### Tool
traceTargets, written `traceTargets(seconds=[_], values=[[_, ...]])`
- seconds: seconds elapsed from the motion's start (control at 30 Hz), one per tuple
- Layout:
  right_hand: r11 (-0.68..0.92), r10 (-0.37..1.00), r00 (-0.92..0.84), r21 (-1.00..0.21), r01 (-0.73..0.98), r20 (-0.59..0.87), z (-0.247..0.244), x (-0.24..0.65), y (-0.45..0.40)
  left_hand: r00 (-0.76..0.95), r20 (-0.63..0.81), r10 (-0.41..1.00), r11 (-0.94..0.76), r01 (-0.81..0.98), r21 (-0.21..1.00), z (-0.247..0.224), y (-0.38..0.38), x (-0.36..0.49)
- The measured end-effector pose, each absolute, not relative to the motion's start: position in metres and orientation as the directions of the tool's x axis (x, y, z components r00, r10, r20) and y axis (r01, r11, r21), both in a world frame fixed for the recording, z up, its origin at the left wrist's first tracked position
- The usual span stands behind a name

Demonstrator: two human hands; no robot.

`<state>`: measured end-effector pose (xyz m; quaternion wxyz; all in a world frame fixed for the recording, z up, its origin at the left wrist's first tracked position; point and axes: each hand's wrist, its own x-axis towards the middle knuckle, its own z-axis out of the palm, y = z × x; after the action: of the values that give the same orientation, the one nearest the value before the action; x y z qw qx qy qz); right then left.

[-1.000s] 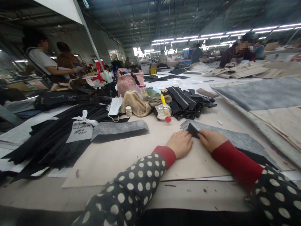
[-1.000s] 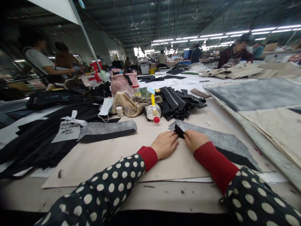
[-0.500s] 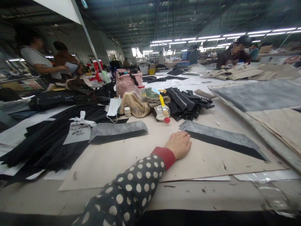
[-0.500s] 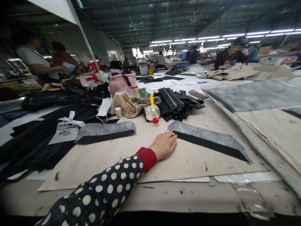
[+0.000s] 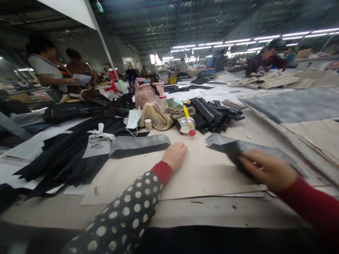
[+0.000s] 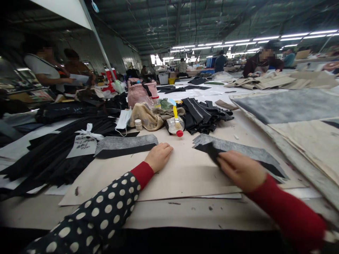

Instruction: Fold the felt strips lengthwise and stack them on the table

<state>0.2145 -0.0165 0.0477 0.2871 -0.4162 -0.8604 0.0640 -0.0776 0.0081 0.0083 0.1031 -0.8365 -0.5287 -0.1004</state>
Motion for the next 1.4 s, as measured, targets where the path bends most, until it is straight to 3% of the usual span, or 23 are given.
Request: traceTargets(seconds=[0.1, 0.23, 0.37, 0.43, 0.5, 0.6, 0.67, 0.73, 0.87, 1.0, 1.13, 1.27, 1.33, 1.4], values=[[0.778, 0.616, -0.727, -0.092, 0.621, 0.302, 0.015, 0.153, -0.028, 0.307, 0.345, 0.887, -0.309, 0.95, -0.05, 0.009, 0.002, -0.121], [0.781, 0.605, -0.773, 0.049, 0.623, 0.193, 0.006, 0.082, -0.046, 0.182, 0.387, 0.904, -0.226, 0.971, 0.072, 0.004, 0.003, -0.154], [0.806, 0.592, -0.805, -0.013, 0.592, 0.037, 0.026, 0.052, -0.058, 0.152, 0.363, 0.919, -0.218, 0.965, 0.147, 0.0, 0.008, -0.162], [0.806, 0.591, -0.806, -0.07, 0.588, 0.025, 0.045, 0.053, -0.056, 0.154, 0.349, 0.924, -0.225, 0.959, 0.174, -0.002, 0.01, -0.164], [0.788, 0.615, -0.78, -0.073, 0.611, 0.113, 0.069, 0.06, -0.046, 0.146, 0.345, 0.927, -0.227, 0.952, 0.205, -0.002, 0.012, -0.167], [0.71, 0.655, -0.662, 0.004, 0.704, 0.363, 0.105, 0.071, -0.019, 0.115, 0.335, 0.935, -0.206, 0.945, 0.253, -0.004, 0.015, -0.169], [0.703, 0.637, -0.671, 0.072, 0.708, 0.38, 0.117, 0.068, -0.003, 0.099, 0.325, 0.94, -0.194, 0.942, 0.274, -0.005, 0.017, -0.17], [0.762, 0.601, -0.761, 0.112, 0.638, 0.245, 0.112, 0.054, 0.009, 0.093, 0.319, 0.943, -0.19, 0.938, 0.289, -0.006, 0.018, -0.169], [0.894, 0.444, -0.896, 0.064, 0.443, 0.005, 0.07, 0.009, 0.019, 0.075, 0.321, 0.944, -0.184, 0.928, 0.325, -0.008, 0.02, -0.17], [0.886, 0.463, -0.885, 0.056, 0.461, -0.045, 0.038, -0.026, 0.03, 0.088, 0.311, 0.946, -0.203, 0.911, 0.36, -0.008, 0.019, -0.173], [0.816, 0.577, -0.814, 0.074, 0.573, -0.068, 0.03, -0.039, 0.04, 0.048, 0.322, 0.946, -0.187, 0.889, 0.418, -0.009, 0.019, -0.175], [0.799, 0.601, -0.798, 0.072, 0.597, -0.043, 0.028, -0.042, 0.042, 0.003, 0.365, 0.931, -0.185, 0.865, 0.466, -0.01, 0.024, -0.174], [0.79, 0.612, -0.79, 0.074, 0.608, -0.038, 0.028, -0.044, 0.041, -0.09, 0.433, 0.897, -0.164, 0.842, 0.514, -0.006, 0.027, -0.18], [0.784, 0.62, -0.783, 0.077, 0.616, -0.041, 0.03, -0.046, 0.04, -0.29, 0.524, 0.801, -0.115, 0.784, 0.61, 0.004, 0.027, -0.197]])
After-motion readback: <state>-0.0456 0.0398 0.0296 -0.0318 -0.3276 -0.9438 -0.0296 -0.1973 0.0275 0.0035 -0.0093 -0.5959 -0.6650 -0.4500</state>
